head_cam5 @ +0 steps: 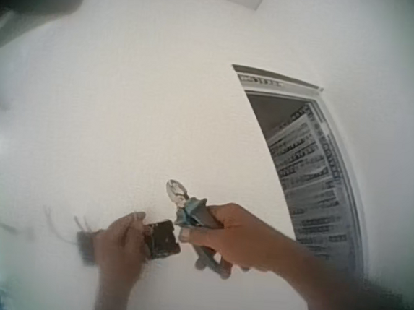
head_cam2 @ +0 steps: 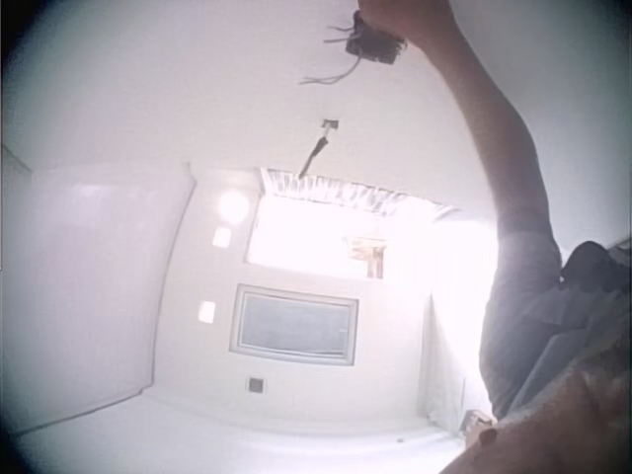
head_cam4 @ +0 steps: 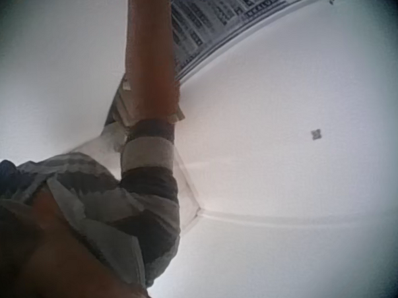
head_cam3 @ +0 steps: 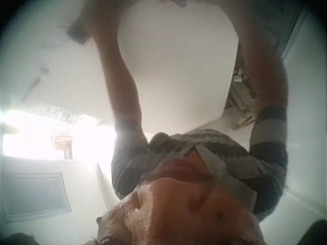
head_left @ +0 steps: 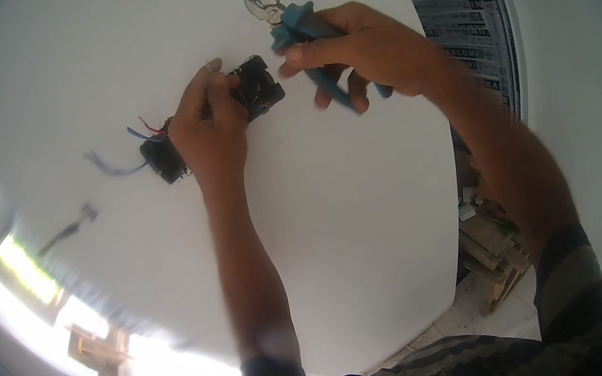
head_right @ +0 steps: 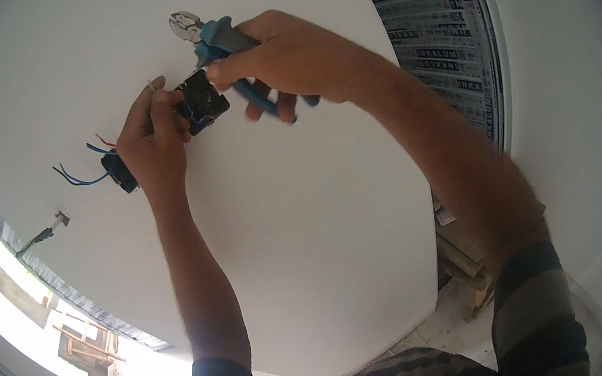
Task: The person installs two electrical outlet boxes into a wall. They wrap the wire connections with electrical tape, then use pliers to strip the wire ends and connect them to the terminals on the outlet boxes.
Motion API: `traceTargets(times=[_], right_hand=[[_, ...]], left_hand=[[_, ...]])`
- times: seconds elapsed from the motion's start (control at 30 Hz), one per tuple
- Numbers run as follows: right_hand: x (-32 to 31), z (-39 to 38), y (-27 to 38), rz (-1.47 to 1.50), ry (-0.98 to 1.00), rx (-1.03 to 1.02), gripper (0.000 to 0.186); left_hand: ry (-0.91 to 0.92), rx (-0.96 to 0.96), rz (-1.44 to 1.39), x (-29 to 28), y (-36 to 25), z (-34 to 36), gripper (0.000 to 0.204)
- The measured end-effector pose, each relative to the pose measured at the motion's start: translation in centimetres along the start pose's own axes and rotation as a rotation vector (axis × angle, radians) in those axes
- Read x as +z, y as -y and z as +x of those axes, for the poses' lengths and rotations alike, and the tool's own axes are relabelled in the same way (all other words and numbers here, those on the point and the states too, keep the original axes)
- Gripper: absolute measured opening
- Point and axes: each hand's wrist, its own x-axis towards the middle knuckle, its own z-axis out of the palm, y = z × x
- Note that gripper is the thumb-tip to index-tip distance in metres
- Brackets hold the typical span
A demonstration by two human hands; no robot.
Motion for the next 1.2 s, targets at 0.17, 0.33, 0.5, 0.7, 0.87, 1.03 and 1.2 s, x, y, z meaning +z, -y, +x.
traceTargets(times=[0.17, 0.33, 0.5, 0.7, 0.87, 1.03, 1.2], right_hand=[[0.4, 1.1, -1.4, -0.778, -0.11, -0.155, 0.022], [2.0, 1.8, -1.9, -0.897, -0.113, -0.17, 0.022], [2.7, 2.5, -2.6, -0.933, -0.197, -0.288, 0.021], [3.2, 2.2, -2.3, -1.058, -0.211, -0.264, 0.016], [3.3, 2.1, -2.2, -1.094, -0.21, -0.273, 0.015], [2.9, 2.2, -2.4, -1.039, -0.165, -0.273, 0.016], [3.1, 2.4, -2.5, -1.064, -0.187, -0.301, 0.016]], left_hand=[[-0.069, -0.033, -0.103, 0.1, 0.2, -0.4, 0.017], [-0.013, -0.047, -0.094, 0.4, 0.1, -0.3, 0.016], [0.015, 0.061, -0.06, 0.8, 1.2, 0.0, 0.017], [0.027, 0.101, -0.046, 0.9, 1.5, 0.0, 0.017], [-0.002, 0.144, -0.012, 0.9, 2.0, 0.1, 0.016], [-0.03, 0.113, -0.028, 1.2, 0.7, -0.3, 0.014], [-0.041, 0.127, 0.009, 1.2, 1.4, 0.1, 0.017]])
